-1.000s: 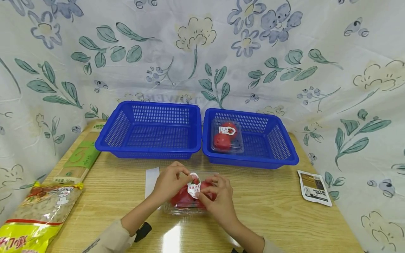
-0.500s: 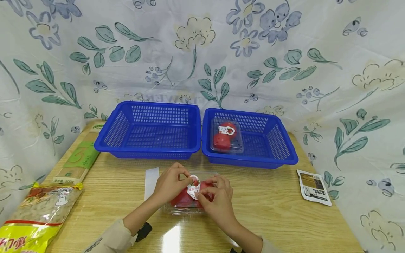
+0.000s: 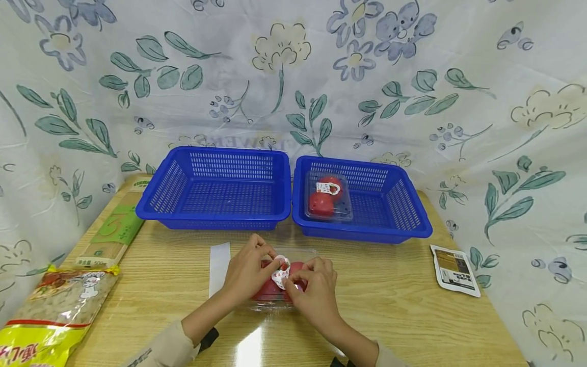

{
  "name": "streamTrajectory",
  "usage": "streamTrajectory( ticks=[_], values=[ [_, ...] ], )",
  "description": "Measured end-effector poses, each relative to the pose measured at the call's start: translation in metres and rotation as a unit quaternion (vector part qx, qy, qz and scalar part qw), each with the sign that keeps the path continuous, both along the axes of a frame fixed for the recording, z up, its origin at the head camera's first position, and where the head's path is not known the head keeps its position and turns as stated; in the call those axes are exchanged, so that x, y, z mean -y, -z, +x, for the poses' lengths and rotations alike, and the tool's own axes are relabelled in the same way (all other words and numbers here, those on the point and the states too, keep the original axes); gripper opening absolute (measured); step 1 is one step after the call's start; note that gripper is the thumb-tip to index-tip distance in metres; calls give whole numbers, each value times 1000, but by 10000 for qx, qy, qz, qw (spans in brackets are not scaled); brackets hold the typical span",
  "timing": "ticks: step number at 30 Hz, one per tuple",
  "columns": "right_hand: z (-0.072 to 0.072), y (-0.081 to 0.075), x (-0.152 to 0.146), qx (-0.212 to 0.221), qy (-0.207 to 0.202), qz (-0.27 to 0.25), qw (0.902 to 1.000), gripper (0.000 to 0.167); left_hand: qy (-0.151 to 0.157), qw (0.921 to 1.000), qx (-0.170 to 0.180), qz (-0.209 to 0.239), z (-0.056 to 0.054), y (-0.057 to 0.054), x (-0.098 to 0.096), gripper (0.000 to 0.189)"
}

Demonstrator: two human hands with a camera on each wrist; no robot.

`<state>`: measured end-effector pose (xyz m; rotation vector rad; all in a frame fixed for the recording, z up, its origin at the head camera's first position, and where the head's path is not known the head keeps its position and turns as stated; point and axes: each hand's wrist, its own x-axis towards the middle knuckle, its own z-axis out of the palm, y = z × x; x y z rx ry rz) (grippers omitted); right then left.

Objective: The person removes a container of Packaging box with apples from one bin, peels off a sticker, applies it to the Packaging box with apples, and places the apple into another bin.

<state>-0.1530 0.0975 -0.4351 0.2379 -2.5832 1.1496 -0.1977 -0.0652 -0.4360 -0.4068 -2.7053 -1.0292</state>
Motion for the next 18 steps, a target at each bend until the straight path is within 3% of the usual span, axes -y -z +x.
streamTrajectory(
  ticks=[8,18],
  values=[
    [0,-1,1,-13,44,247,9997,13,70,9979,-567,-316,3,2,-1,11],
    [-2,-6,0,-9,14,534,9986,18,127,9941,-942,-517,5,6,0,16]
  ],
)
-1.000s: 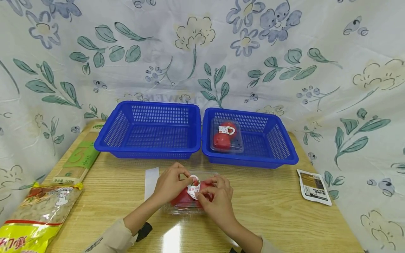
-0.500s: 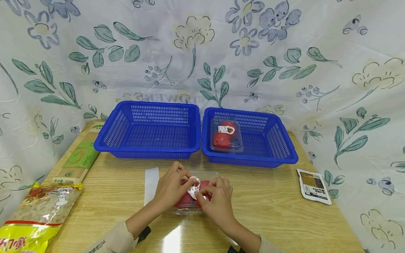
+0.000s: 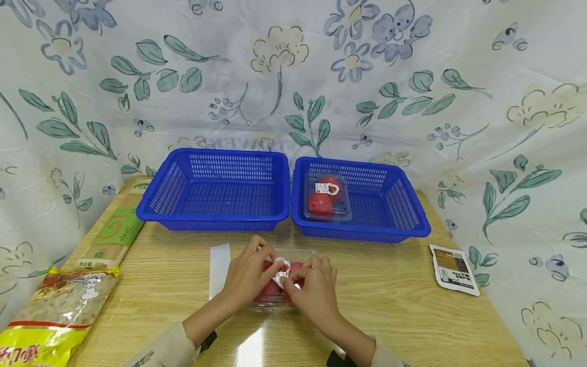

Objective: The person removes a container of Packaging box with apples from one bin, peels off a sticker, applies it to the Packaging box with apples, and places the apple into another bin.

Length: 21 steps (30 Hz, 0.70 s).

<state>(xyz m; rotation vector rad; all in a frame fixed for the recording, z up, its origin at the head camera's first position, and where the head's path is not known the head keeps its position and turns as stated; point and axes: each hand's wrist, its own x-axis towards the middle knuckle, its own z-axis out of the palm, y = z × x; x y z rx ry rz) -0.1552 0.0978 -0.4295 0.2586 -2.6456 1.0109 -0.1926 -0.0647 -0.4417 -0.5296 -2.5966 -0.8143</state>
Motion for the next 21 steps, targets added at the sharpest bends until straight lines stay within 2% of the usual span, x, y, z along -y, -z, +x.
streamTrajectory(
  ticks=[4,7,9,12,15,17,21],
  values=[
    [1,-1,-1,19,-1,233,9997,28,-20,9999,-23,100,1,2,1,20],
    [1,2,-2,-189,17,417,9989,37,-31,9998,-32,171,1,3,2,27],
    [2,5,-4,-488,-2,460,9977,37,8,9997,-77,215,1,3,3,27],
    [0,13,-7,-1118,-174,430,9926,25,165,9994,-193,245,1,4,6,16],
    [-4,20,-11,-1579,-474,489,9851,31,379,9988,-213,243,3,4,11,8],
    [-5,23,-14,-1630,-662,569,9828,34,519,9983,-98,234,4,4,15,10],
    [-6,26,-19,-1327,-860,742,9846,34,696,9972,264,86,7,2,23,24]
  ],
)
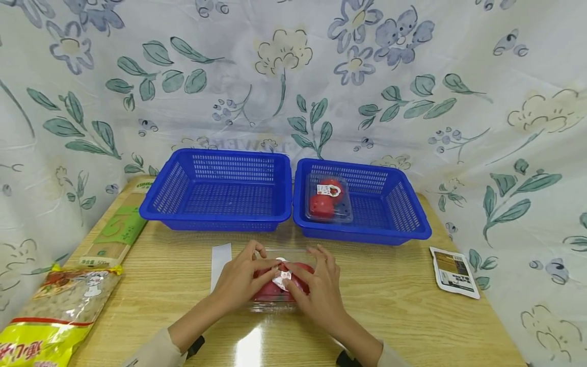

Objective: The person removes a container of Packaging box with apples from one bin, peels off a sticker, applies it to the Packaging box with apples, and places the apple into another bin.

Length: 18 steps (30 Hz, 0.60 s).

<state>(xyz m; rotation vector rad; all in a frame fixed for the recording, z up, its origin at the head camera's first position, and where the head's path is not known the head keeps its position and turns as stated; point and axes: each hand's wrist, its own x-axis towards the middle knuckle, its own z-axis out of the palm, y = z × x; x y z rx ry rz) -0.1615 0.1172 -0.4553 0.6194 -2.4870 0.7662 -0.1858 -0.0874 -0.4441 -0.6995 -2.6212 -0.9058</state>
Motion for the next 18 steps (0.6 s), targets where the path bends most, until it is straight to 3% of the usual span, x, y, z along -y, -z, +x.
streamTrajectory(
  ticks=[6,18],
  values=[
    [-1,1,-4,389,-50,201,9990,40,321,9976,506,-335,-1,-2,7,40],
    [-1,-3,-7,897,-146,123,9958,47,557,9912,953,-728,-5,-8,12,61]
  ],
)
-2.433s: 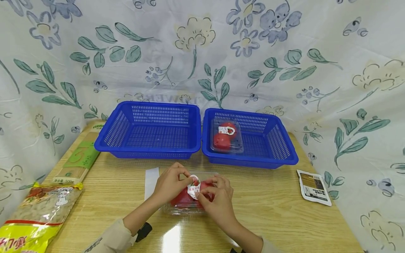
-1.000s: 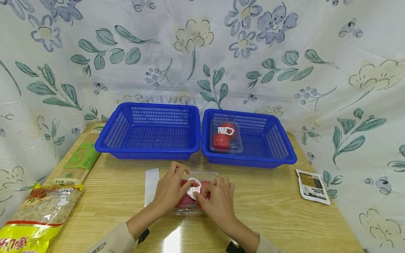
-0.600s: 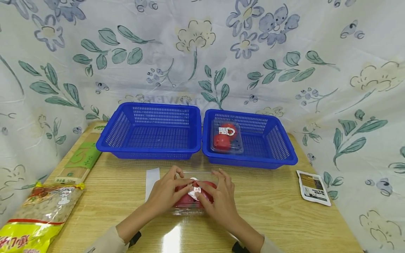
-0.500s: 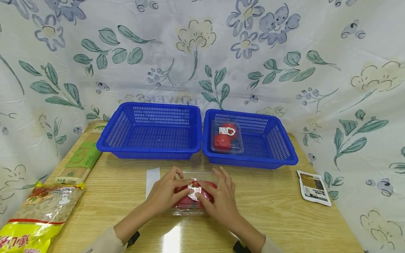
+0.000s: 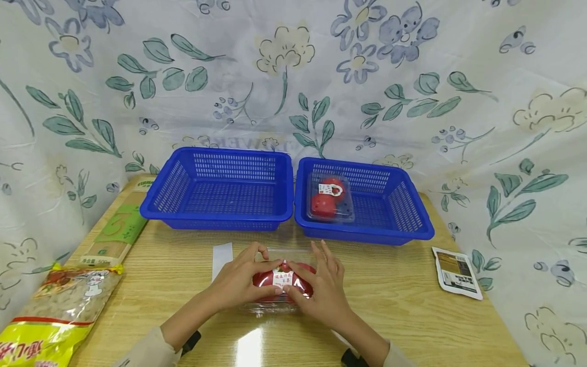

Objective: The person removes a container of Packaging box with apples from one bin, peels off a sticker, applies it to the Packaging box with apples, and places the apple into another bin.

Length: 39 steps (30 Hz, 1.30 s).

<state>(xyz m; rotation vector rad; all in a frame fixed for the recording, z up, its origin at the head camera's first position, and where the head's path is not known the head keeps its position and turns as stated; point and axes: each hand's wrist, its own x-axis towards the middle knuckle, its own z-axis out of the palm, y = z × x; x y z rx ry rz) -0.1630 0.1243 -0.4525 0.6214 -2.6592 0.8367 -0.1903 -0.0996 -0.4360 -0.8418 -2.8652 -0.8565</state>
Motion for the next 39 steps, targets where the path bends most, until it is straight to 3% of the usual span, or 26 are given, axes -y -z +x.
streamTrajectory(
  ticks=[6,12,18,25,34,39],
  values=[
    [-2,3,-3,101,-84,-370,9992,43,215,9992,216,271,-1,2,3,50],
    [-1,3,-2,75,24,-706,9975,37,102,9990,321,310,-1,1,3,44],
    [0,4,-3,-633,-69,-649,9959,32,-12,9990,283,336,2,0,2,43],
    [5,12,-11,-1569,-495,-461,9853,19,-81,9989,309,329,1,0,1,45],
    [23,9,-20,-1788,-946,18,9793,25,4,9989,260,400,0,1,3,48],
    [28,-1,-23,-1192,-1007,-154,9876,34,41,9985,156,516,2,4,5,49]
  ],
)
